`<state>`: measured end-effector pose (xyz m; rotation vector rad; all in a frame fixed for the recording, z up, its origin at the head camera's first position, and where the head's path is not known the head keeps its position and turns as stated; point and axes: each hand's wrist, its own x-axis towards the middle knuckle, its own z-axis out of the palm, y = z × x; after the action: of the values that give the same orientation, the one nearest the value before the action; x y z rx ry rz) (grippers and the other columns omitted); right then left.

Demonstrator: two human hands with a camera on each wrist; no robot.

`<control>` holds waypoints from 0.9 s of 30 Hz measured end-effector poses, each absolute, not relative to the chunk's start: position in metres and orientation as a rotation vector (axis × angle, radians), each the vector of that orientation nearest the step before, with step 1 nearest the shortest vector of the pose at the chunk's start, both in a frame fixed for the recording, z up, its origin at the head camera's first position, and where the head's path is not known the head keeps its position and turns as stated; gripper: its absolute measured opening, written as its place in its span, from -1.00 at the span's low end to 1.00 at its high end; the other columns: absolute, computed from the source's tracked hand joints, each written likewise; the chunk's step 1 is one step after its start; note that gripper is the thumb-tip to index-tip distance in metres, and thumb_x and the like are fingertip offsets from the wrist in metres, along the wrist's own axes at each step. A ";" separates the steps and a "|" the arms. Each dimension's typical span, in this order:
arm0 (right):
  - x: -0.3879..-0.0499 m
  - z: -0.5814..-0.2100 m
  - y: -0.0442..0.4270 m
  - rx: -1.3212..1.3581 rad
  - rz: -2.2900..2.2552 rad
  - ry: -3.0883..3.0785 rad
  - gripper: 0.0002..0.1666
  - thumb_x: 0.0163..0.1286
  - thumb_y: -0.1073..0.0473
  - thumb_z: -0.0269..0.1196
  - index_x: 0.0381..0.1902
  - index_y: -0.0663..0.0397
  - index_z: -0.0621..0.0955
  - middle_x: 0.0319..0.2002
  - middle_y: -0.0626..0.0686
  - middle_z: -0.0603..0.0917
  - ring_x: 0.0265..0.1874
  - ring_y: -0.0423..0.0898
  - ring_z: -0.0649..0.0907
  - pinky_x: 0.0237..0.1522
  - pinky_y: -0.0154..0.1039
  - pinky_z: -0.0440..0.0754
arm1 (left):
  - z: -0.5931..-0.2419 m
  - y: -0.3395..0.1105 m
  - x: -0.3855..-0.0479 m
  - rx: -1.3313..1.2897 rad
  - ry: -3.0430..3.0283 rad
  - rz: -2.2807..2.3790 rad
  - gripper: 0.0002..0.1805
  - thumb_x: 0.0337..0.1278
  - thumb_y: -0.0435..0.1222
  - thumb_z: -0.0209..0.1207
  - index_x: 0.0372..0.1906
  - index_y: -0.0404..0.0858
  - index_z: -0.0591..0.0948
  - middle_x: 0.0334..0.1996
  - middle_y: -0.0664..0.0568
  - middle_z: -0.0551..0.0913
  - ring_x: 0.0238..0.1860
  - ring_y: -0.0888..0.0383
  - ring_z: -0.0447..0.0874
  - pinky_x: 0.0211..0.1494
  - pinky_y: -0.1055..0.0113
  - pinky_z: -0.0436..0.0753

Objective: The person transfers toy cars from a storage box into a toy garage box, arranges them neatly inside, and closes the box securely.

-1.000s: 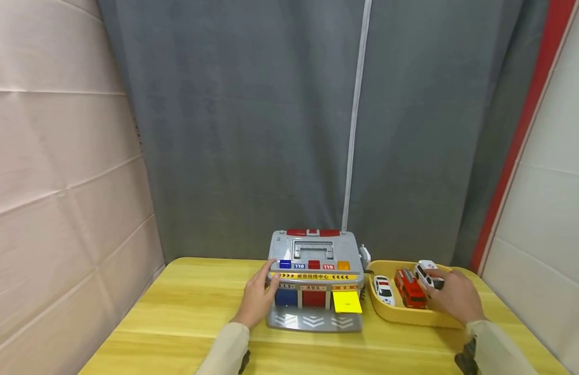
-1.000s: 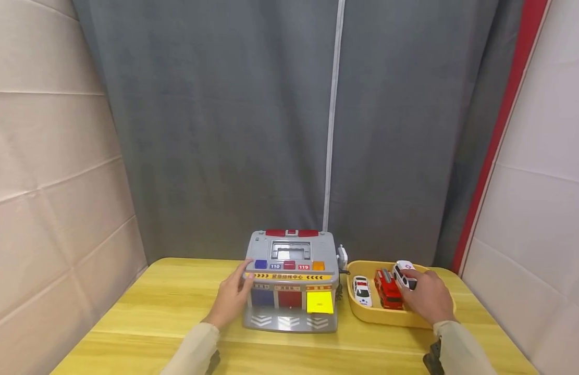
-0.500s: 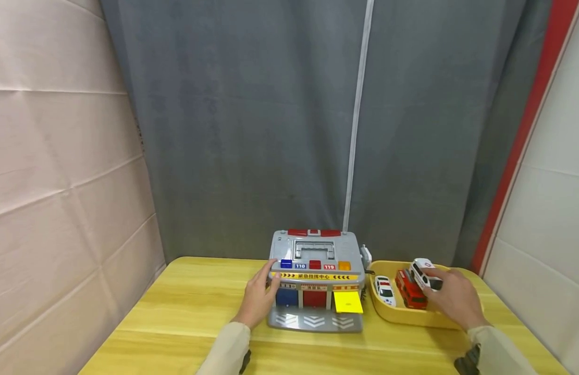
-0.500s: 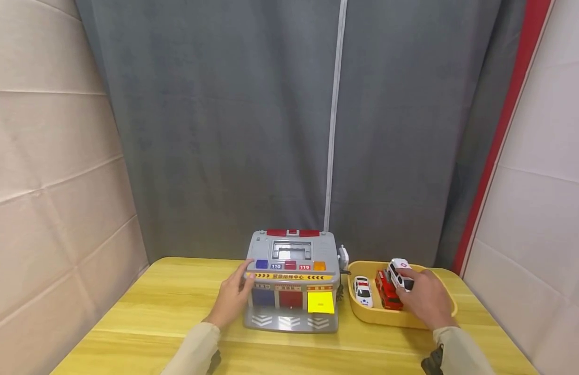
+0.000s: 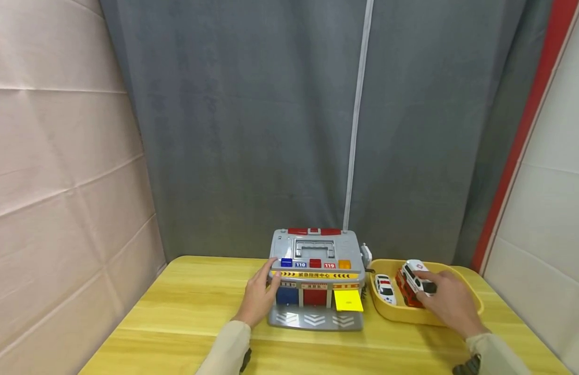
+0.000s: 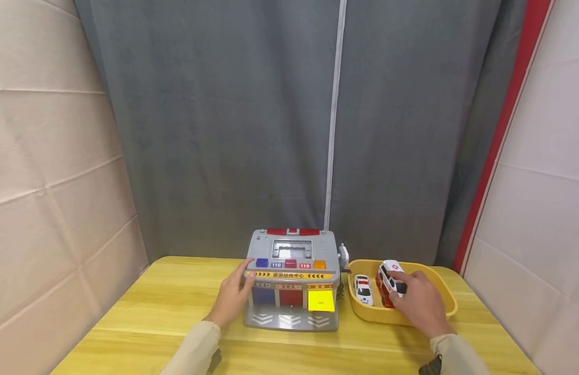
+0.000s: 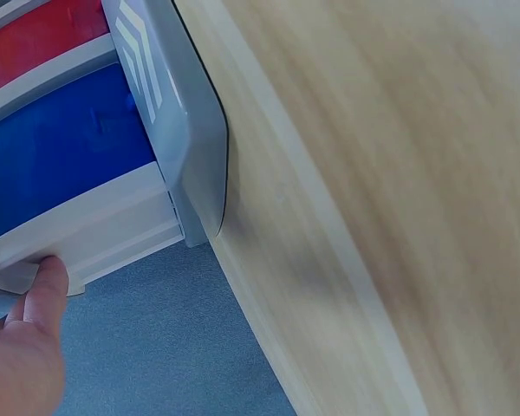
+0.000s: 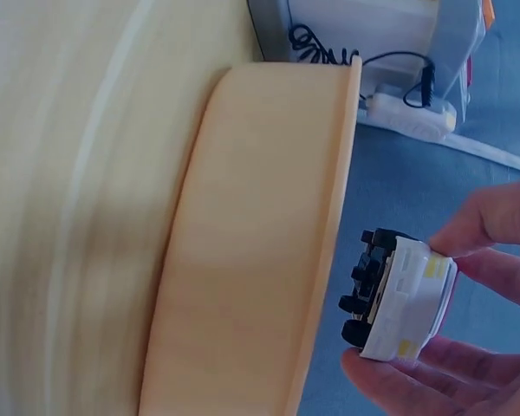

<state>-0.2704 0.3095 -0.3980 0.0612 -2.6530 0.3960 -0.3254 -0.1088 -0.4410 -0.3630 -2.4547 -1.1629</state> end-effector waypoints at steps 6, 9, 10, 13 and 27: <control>-0.262 -0.404 0.301 0.092 0.409 -2.619 -0.48 0.00 0.14 0.46 0.00 0.08 0.74 -0.25 0.26 0.64 -0.42 0.00 0.56 -0.47 -0.15 0.48 | -0.440 -0.109 -0.325 -0.365 -2.454 -1.171 -0.46 0.54 0.05 -0.08 0.47 -0.02 0.35 0.41 -0.18 0.47 0.27 -0.19 0.60 0.33 -0.11 0.60; -0.259 -0.406 0.296 0.098 0.411 -2.607 -0.48 -0.01 0.15 0.47 0.00 0.06 0.74 -0.22 0.28 0.65 -0.38 0.04 0.61 -0.44 -0.08 0.55 | -0.440 -0.109 -0.326 -0.371 -2.451 -1.171 -0.46 0.54 0.05 -0.09 0.47 -0.02 0.35 0.42 -0.18 0.46 0.28 -0.19 0.60 0.33 -0.10 0.60; -0.258 -0.406 0.295 0.102 0.412 -2.606 -0.48 -0.01 0.15 0.48 0.00 0.06 0.74 -0.21 0.28 0.65 -0.38 0.04 0.62 -0.44 -0.06 0.55 | -0.441 -0.109 -0.326 -0.373 -2.450 -1.174 -0.46 0.55 0.04 -0.08 0.48 -0.02 0.35 0.42 -0.18 0.46 0.28 -0.18 0.59 0.33 -0.09 0.60; -0.255 -0.406 0.291 0.128 0.411 -2.596 -0.48 -0.01 0.16 0.48 0.00 0.04 0.74 -0.20 0.28 0.65 -0.39 0.03 0.61 -0.45 -0.08 0.55 | -0.440 -0.109 -0.327 -0.375 -2.447 -1.178 -0.46 0.55 0.04 -0.09 0.48 -0.01 0.34 0.43 -0.17 0.45 0.29 -0.19 0.58 0.33 -0.09 0.60; -0.242 -0.407 0.269 0.164 0.435 -2.623 -0.49 0.01 0.14 0.47 0.01 -0.01 0.75 -0.18 0.17 0.66 -0.41 -0.11 0.52 -0.38 -0.17 0.52 | -0.443 -0.109 -0.327 -0.365 -2.457 -1.199 -0.46 0.54 0.06 -0.08 0.49 0.04 0.33 0.45 -0.16 0.43 0.34 -0.20 0.53 0.36 -0.12 0.57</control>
<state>-0.2416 0.2688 -0.4071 0.1644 -2.6232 0.4345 -0.3272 -0.1086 -0.4431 -0.3647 -2.4569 -1.1993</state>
